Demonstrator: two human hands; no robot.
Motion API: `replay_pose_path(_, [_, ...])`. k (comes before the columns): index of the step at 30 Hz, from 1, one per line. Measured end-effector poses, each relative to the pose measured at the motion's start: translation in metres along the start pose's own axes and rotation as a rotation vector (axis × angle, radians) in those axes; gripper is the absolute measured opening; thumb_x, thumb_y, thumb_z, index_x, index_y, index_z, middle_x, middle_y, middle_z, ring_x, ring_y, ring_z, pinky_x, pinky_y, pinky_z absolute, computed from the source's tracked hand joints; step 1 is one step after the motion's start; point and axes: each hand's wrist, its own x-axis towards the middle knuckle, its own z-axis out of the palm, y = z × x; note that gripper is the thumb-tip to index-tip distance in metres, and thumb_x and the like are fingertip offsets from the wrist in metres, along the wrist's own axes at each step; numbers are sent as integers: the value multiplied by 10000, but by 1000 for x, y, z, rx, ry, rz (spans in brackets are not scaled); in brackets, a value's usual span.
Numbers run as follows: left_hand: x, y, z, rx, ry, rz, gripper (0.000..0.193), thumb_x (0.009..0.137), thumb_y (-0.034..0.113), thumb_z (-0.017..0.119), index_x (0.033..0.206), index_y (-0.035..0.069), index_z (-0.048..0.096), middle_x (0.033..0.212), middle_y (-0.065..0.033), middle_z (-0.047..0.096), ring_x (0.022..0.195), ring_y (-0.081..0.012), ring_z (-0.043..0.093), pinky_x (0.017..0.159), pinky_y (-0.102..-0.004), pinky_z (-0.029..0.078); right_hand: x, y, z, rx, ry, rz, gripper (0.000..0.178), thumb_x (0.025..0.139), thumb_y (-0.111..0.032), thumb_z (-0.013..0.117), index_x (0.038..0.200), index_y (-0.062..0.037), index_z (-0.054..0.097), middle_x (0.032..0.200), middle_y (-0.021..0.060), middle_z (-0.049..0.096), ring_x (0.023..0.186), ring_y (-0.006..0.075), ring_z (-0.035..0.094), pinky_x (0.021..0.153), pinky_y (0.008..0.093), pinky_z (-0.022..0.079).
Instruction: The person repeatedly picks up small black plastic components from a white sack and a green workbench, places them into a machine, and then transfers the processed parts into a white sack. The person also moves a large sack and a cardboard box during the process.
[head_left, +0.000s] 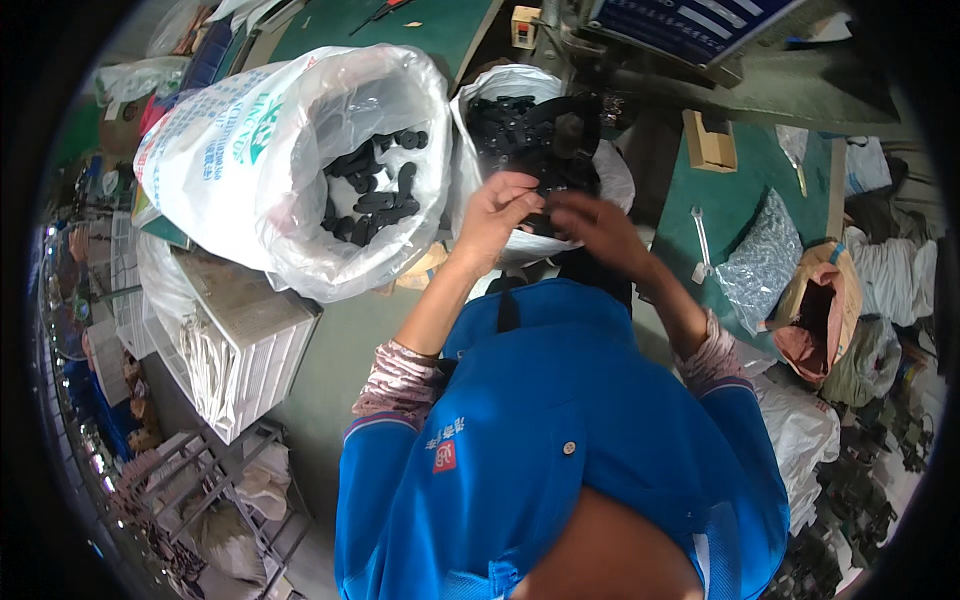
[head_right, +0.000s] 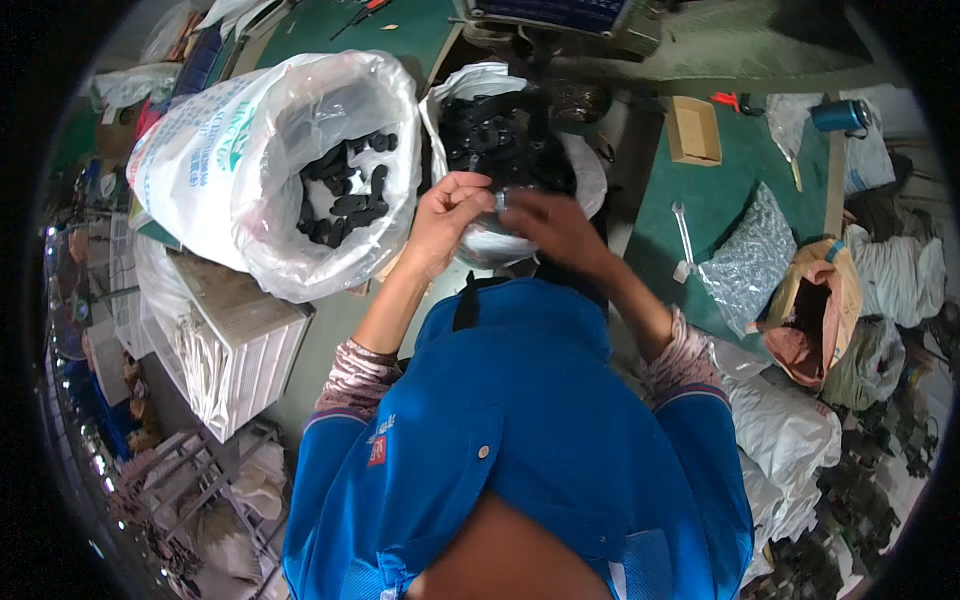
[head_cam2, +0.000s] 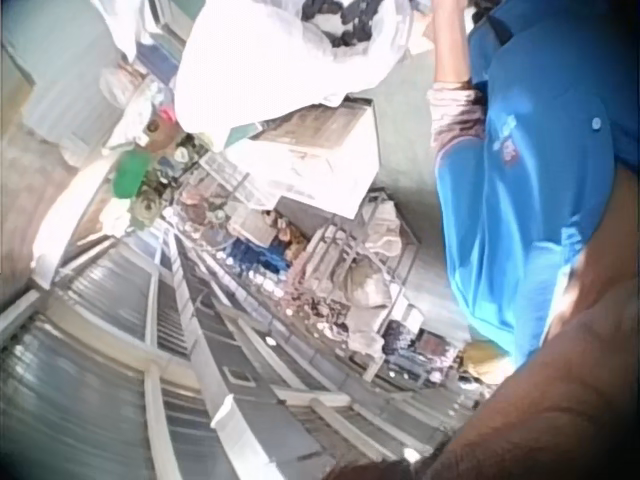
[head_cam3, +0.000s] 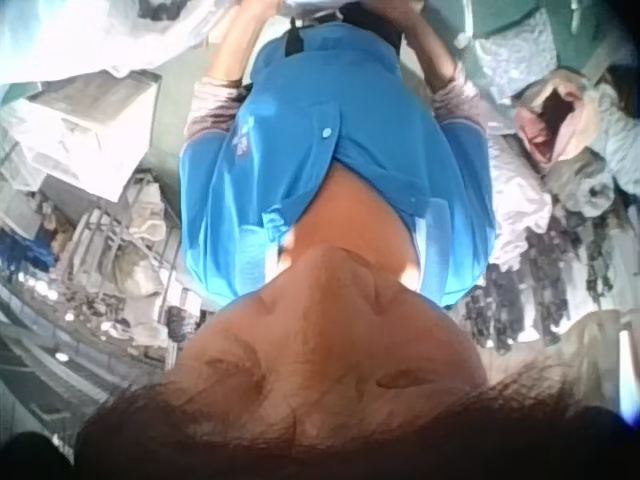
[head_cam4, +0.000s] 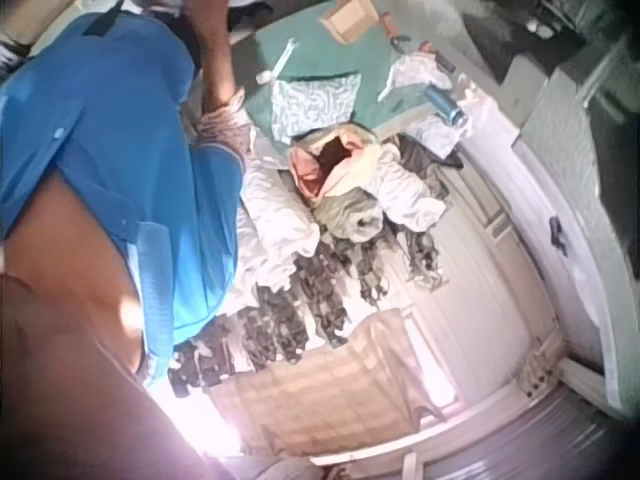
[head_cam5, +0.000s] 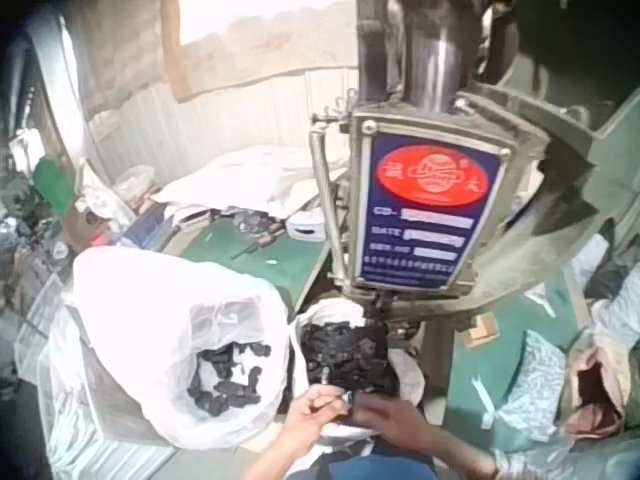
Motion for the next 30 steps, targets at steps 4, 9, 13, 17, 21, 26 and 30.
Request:
replay_pose_path(4, [2,7,-47,293,36,137,196,880,11,569,1074,14,592,919,-51,671,838,-100,609,738,-239,494,-24,4,21,295,-111,226,322,927,-222,552,1137,21,586,751,59,631,630,89,576,566,231,472])
replay_pose_path(9, [-11,13,-211,1407,250,-6,554,690,45,663,1210,103,480,1173,-140,575,1073,-321,566,914,-423,457,-39,10,20,368,7,340,334,925,-226,558,1149,21,579,758,73,639,630,96,581,559,230,468])
replay_pose_path(13, [-6,10,-213,1798,91,-165,633,663,130,707,1237,121,442,1282,-164,417,1206,-351,419,945,-488,408,-48,18,23,387,75,357,328,928,-229,560,1140,21,583,756,73,640,624,95,581,551,227,463])
replay_pose_path(17, [0,10,-208,1825,111,-249,541,669,123,697,1160,99,473,1220,-182,460,1142,-369,452,920,-473,429,-54,18,32,458,116,360,318,928,-223,565,1139,14,582,764,66,641,617,90,579,545,220,457])
replay_pose_path(21, [-4,-6,-218,1776,144,-151,453,686,112,660,1108,64,503,1150,-197,517,1117,-376,478,924,-454,438,-53,22,35,494,150,360,315,924,-221,575,1148,0,577,767,61,642,613,89,582,545,212,455])
replay_pose_path(26, [-14,-1,-220,1538,233,-207,440,672,129,630,1079,16,509,1043,-245,577,1020,-409,552,876,-453,454,-45,14,28,528,199,305,276,927,-178,546,1134,2,520,835,112,652,644,122,610,561,229,480])
replay_pose_path(30, [-25,30,-213,1296,193,-319,577,656,163,648,1190,19,481,1010,-258,619,984,-391,594,851,-407,456,-41,4,26,646,296,150,224,908,-106,537,1091,-11,449,984,183,641,740,194,658,625,279,530])
